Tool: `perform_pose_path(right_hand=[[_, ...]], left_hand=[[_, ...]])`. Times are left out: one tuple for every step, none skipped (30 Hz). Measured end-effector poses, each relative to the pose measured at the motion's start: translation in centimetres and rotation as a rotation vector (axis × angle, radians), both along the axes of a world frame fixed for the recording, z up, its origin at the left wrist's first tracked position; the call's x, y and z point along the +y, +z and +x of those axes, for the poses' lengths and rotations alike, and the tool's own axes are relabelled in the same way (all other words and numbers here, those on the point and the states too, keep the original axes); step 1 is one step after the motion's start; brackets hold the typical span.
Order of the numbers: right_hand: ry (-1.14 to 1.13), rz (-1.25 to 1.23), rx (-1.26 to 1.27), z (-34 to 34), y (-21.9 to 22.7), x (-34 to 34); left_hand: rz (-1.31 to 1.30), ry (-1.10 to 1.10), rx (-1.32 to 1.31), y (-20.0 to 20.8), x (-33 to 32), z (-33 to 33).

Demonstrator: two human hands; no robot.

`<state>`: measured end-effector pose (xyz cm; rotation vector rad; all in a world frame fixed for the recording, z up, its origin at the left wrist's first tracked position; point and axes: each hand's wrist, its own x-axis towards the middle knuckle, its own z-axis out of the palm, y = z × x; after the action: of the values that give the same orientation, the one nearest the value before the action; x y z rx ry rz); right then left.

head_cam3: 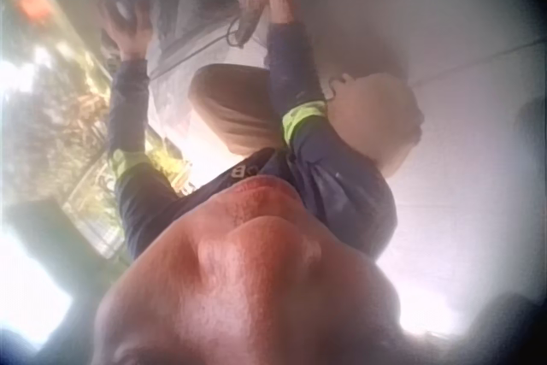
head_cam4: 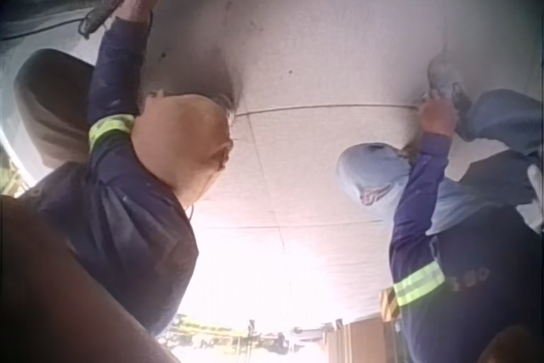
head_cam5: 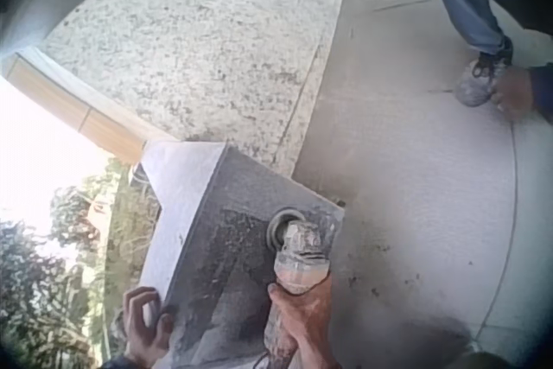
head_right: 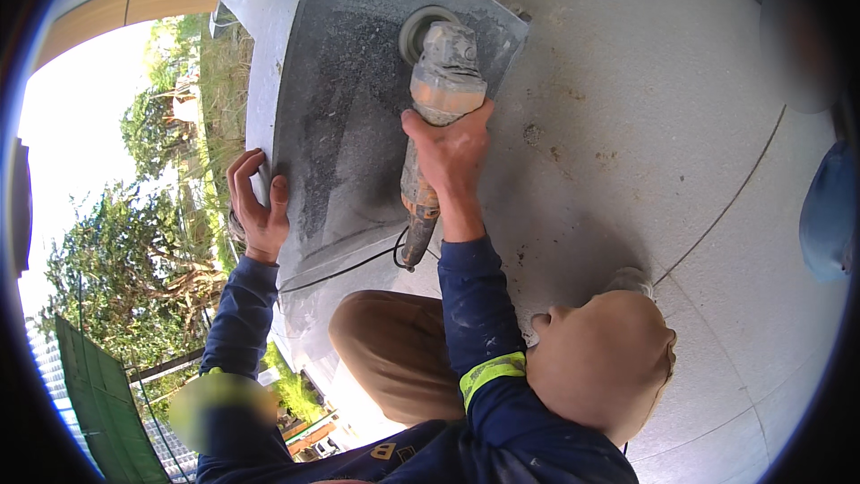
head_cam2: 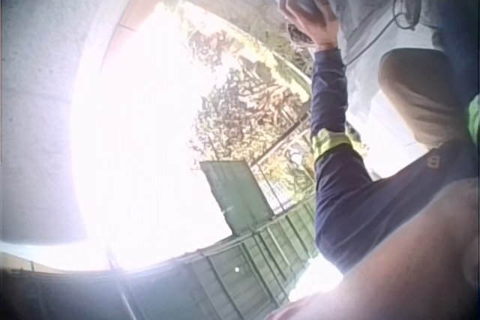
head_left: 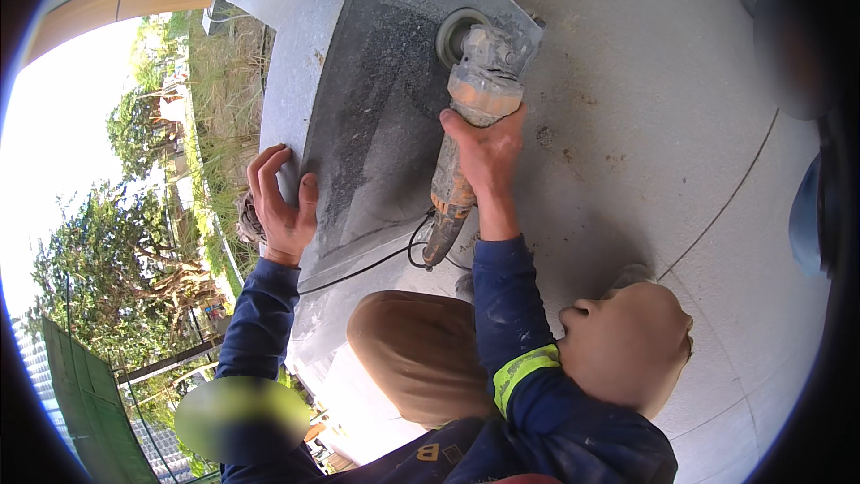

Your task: The person uses an angle grinder to smooth the edge of a concrete structure. They hold the tool with both hands and move it along the curved surface, generating dust.

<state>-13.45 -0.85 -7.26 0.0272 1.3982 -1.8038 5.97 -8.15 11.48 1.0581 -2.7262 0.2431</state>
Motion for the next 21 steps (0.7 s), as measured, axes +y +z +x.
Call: perform_pose_path(right_hand=[[0.002, 0.027, -0.022, 0.2, -1.4, 0.0], [-0.017, 0.038, -0.021, 0.2, -2.5, 0.0], [-0.036, 0.05, -0.019, 0.3, -3.6, 0.1], [-0.051, 0.056, -0.022, 0.3, -3.6, 0.1], [-0.04, 0.037, -0.005, 0.4, -3.6, 0.0], [-0.03, 0.018, 0.012, 0.7, -3.5, 0.0], [-0.019, 0.001, 0.029, 0.7, -3.0, 0.1], [-0.016, -0.031, 0.02, 0.5, -1.6, 0.1], [-0.013, -0.064, 0.01, 0.4, -0.1, 0.2], [-0.01, -0.1, -0.001, 0.2, 1.9, 0.2], [0.008, -0.095, 0.025, 0.1, 3.6, 0.3], [0.023, -0.087, 0.053, -0.2, 5.3, 0.4], [0.039, -0.081, 0.079, -0.2, 6.2, 0.4], [0.027, -0.096, 0.083, -0.1, 6.4, 0.3], [0.014, -0.11, 0.086, 0.1, 6.5, 0.1], [0.0, -0.126, 0.094, 0.0, 6.7, 0.1], [0.004, -0.096, 0.087, 0.0, 6.2, 0.1], [0.008, -0.067, 0.081, 0.0, 5.1, 0.1], [0.011, -0.038, 0.073, 0.1, 3.7, 0.2], [-0.02, -0.039, 0.071, 0.1, 1.4, 0.3], [-0.008, 0.008, 0.037, 0.4, -0.3, 0.4]], left_hand=[[-0.003, -0.002, -0.003, 0.1, 0.0, 0.0], [0.001, -0.002, 0.0, 0.0, -0.1, -0.1], [0.006, -0.001, 0.003, -0.1, -0.1, -0.2], [0.005, 0.004, 0.002, 0.0, 0.0, -0.2], [0.003, 0.001, 0.002, 0.1, 0.0, -0.2], [0.0, -0.002, 0.003, 0.2, 0.0, -0.2], [-0.001, -0.005, 0.002, 0.2, 0.0, -0.2], [0.001, 0.0, -0.001, 0.1, 0.0, -0.3], [0.002, 0.003, -0.004, 0.0, 0.1, -0.3], [0.0, 0.007, -0.008, 0.1, 0.1, -0.3], [0.002, 0.008, -0.008, 0.1, 0.1, -0.1], [0.007, 0.006, -0.005, -0.1, 0.0, 0.0], [0.01, 0.006, -0.004, -0.1, 0.0, 0.1], [0.013, 0.01, -0.003, 0.0, 0.1, 0.1], [0.017, 0.016, -0.002, 0.1, 0.2, 0.1], [0.019, 0.019, 0.003, 0.2, 0.2, 0.0], [0.016, 0.018, 0.001, 0.2, 0.2, 0.0], [0.013, 0.019, -0.002, 0.3, 0.2, 0.0], [0.009, 0.018, -0.006, 0.5, 0.2, 0.0], [0.019, 0.011, 0.006, -0.2, 0.0, -0.2], [0.019, 0.013, 0.006, -0.3, -0.1, -0.1]])
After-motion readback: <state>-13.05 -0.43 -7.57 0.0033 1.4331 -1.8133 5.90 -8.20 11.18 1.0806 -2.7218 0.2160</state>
